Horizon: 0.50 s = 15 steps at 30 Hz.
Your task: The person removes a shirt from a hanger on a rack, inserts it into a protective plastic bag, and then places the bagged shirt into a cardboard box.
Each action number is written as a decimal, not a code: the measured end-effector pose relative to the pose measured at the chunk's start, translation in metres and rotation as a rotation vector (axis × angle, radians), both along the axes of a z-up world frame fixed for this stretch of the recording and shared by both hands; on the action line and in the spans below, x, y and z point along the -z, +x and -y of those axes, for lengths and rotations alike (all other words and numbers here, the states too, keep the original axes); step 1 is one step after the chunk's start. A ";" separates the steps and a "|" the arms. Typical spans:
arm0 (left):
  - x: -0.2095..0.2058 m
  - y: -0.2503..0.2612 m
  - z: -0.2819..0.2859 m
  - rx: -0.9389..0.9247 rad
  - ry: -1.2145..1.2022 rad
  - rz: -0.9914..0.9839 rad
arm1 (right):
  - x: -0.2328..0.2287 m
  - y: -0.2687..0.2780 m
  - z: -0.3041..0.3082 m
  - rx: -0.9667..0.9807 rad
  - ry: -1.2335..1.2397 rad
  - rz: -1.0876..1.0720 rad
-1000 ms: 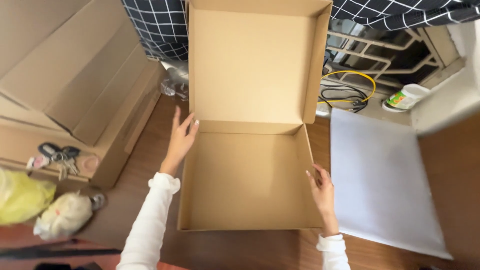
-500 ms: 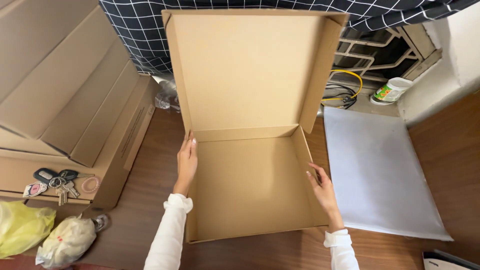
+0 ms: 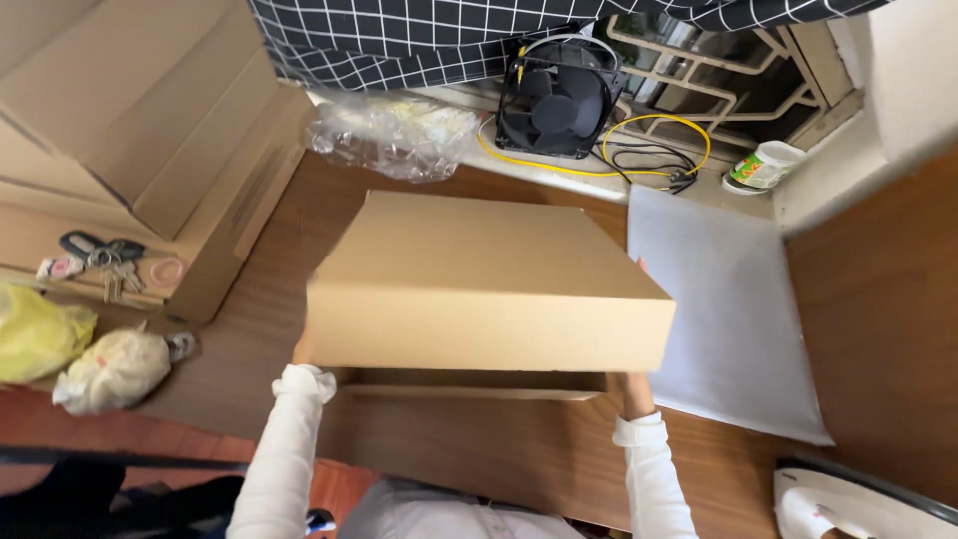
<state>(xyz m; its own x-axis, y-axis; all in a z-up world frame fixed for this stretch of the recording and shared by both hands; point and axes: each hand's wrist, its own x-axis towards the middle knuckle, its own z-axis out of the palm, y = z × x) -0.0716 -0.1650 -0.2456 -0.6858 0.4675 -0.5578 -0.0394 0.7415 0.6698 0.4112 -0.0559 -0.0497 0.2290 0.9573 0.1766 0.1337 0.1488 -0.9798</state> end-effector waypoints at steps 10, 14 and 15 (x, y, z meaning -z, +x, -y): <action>-0.169 0.105 0.056 0.070 0.751 -0.159 | -0.062 -0.003 0.084 -0.076 0.252 -0.097; -0.234 0.148 0.069 0.104 1.085 -0.269 | -0.080 -0.005 0.112 -0.059 0.384 0.042; -0.249 0.156 0.078 0.089 1.114 -0.308 | -0.084 -0.006 0.119 -0.045 0.390 0.103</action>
<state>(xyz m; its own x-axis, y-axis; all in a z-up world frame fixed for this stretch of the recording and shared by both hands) 0.0841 -0.2433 0.0035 -0.6611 0.6482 0.3778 0.2612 -0.2732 0.9258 0.4048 -0.1753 0.0343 0.1506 0.8227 0.5482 0.2134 0.5144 -0.8306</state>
